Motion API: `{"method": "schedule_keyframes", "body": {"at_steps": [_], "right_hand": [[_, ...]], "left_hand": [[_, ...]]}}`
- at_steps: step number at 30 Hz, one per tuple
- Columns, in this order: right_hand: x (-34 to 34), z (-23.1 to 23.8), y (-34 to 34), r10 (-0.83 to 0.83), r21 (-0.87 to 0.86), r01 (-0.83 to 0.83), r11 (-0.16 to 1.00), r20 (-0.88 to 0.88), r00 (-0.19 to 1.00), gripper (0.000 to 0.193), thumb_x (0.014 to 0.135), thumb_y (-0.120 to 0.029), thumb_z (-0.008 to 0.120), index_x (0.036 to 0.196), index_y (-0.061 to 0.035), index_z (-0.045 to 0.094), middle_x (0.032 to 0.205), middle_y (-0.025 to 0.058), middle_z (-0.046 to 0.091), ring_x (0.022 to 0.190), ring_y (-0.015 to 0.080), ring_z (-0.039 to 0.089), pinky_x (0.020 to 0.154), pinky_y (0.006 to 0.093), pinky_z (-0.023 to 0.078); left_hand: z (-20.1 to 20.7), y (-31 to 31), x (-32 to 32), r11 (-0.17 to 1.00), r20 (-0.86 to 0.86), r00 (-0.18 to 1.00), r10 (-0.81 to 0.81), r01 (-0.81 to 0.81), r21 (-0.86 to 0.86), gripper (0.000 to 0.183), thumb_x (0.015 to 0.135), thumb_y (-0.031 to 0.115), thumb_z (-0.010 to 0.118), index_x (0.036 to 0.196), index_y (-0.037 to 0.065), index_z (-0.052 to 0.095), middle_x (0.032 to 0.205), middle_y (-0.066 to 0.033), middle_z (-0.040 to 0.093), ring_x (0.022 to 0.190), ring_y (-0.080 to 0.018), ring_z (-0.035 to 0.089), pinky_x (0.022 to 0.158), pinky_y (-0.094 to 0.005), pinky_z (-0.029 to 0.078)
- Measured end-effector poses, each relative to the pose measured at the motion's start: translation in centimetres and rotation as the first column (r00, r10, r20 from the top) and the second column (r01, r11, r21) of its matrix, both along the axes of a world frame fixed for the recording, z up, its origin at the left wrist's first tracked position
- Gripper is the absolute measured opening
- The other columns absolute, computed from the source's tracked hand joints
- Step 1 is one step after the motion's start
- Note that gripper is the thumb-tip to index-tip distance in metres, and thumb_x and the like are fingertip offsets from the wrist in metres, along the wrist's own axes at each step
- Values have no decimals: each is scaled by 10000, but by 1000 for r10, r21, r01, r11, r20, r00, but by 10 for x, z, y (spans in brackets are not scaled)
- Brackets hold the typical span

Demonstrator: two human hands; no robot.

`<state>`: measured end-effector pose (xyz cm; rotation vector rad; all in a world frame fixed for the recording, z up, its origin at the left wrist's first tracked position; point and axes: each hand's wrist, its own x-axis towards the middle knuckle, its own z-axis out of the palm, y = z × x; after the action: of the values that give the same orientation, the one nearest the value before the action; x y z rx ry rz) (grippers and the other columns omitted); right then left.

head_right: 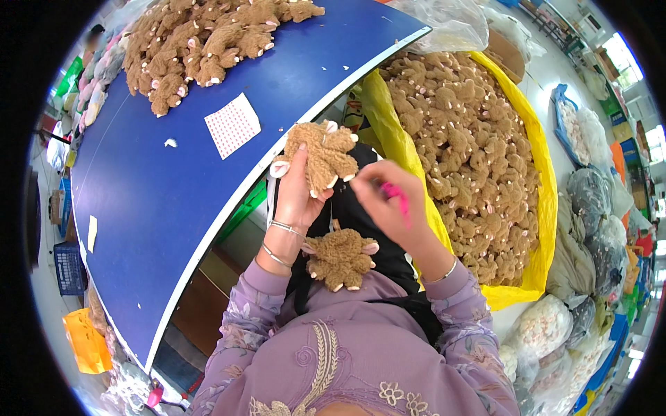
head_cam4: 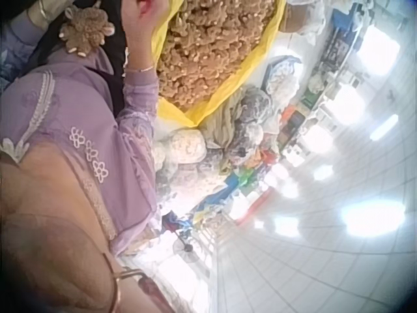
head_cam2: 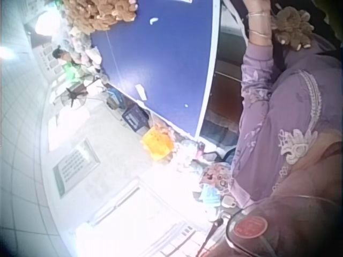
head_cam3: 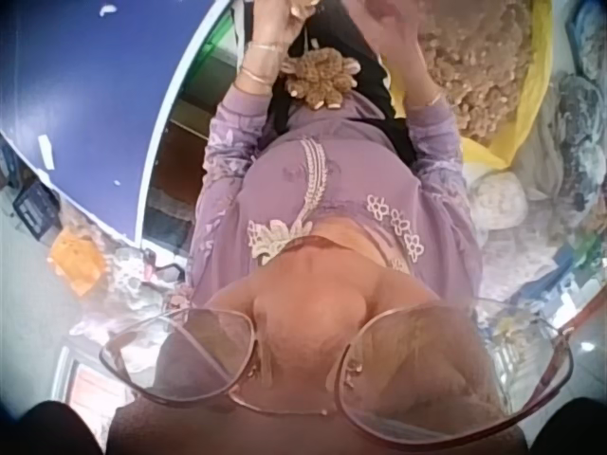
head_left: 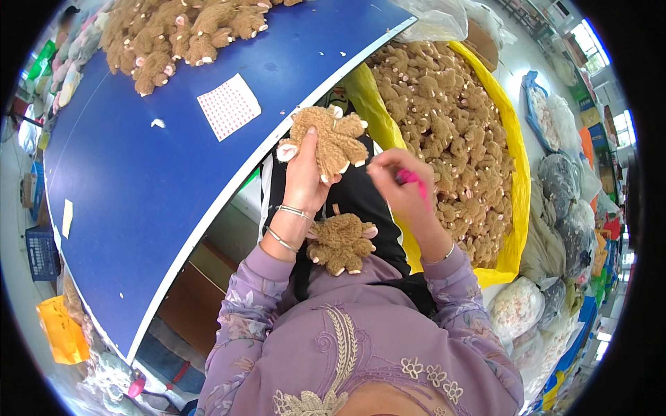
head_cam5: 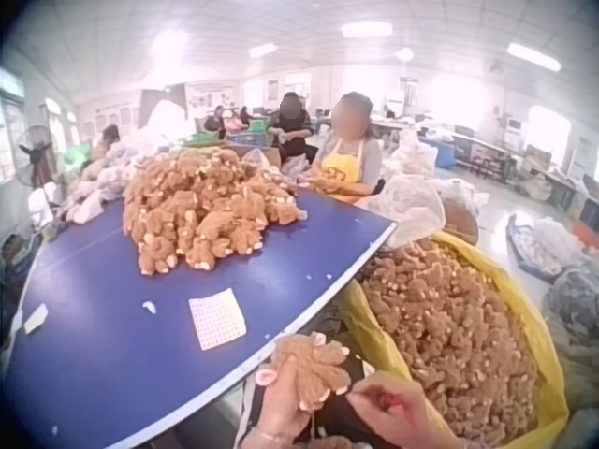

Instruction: The person trims loose threads and excess fabric from small brown stuffed toys using scissors. They handle the toys one at a time, occasionally applying small stickers, and place the finished items into a plastic bag.

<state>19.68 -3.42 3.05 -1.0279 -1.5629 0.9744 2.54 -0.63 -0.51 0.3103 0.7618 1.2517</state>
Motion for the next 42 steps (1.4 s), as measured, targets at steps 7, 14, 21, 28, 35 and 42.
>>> {"method": "schedule_keyframes", "body": {"at_steps": [7, 14, 21, 28, 35, 42], "right_hand": [[-25, -2, 7, -88, 314, 5, 949, 252, 964, 292, 714, 27, 691, 983, -25, 592, 880, 130, 599, 761, 252, 618, 654, 304, 502], [-23, -2, 19, -144, 323, 45, 945, 289, 947, 255, 752, 7, 685, 987, -25, 591, 849, 76, 592, 717, 195, 605, 628, 271, 486], [-16, 2, 16, -94, -501, -74, 862, -301, 949, 221, 855, -153, 665, 998, -8, 581, 679, -29, 507, 523, 47, 465, 447, 232, 383], [-14, 3, 18, -86, -555, -220, 802, -472, 877, 299, 830, -106, 671, 1070, -10, 519, 639, -57, 430, 490, 44, 375, 460, 231, 363], [-10, 14, 19, -39, -574, -294, 764, -497, 867, 221, 788, -56, 656, 960, -20, 522, 665, -29, 470, 525, 58, 439, 462, 242, 371], [-22, 8, 19, -147, -65, 157, 986, 134, 980, 236, 727, -17, 645, 920, -24, 510, 659, 3, 480, 581, 75, 478, 522, 254, 414]], "left_hand": [[0, 1, 15, 999, 132, 990, 37, -35, -21, 301, 1004, 309, 450, 1118, 41, 525, 877, -83, 651, 591, -132, 607, 402, -214, 423], [-9, -3, 15, 996, 116, 993, -35, 44, -76, 255, 1002, 299, 463, 1058, 62, 537, 760, -63, 619, 461, -115, 512, 388, -228, 396], [6, -13, 13, 963, -163, 976, 142, -98, 250, 252, 914, 193, 639, 1112, 48, 584, 980, -17, 640, 797, -90, 604, 625, -235, 476], [8, -15, 16, 930, -191, 961, 197, -121, 348, 335, 914, 185, 633, 1191, 14, 556, 1088, -44, 633, 963, -116, 598, 837, -266, 481], [11, -14, 14, 907, -379, 887, 263, -93, 410, 293, 898, 125, 638, 1146, -9, 556, 1050, -54, 637, 917, -125, 610, 796, -274, 500], [11, -7, 13, 909, -299, 909, 292, -167, 382, 298, 883, 64, 621, 1162, -1, 542, 1056, -55, 629, 933, -141, 617, 801, -286, 511]]}}
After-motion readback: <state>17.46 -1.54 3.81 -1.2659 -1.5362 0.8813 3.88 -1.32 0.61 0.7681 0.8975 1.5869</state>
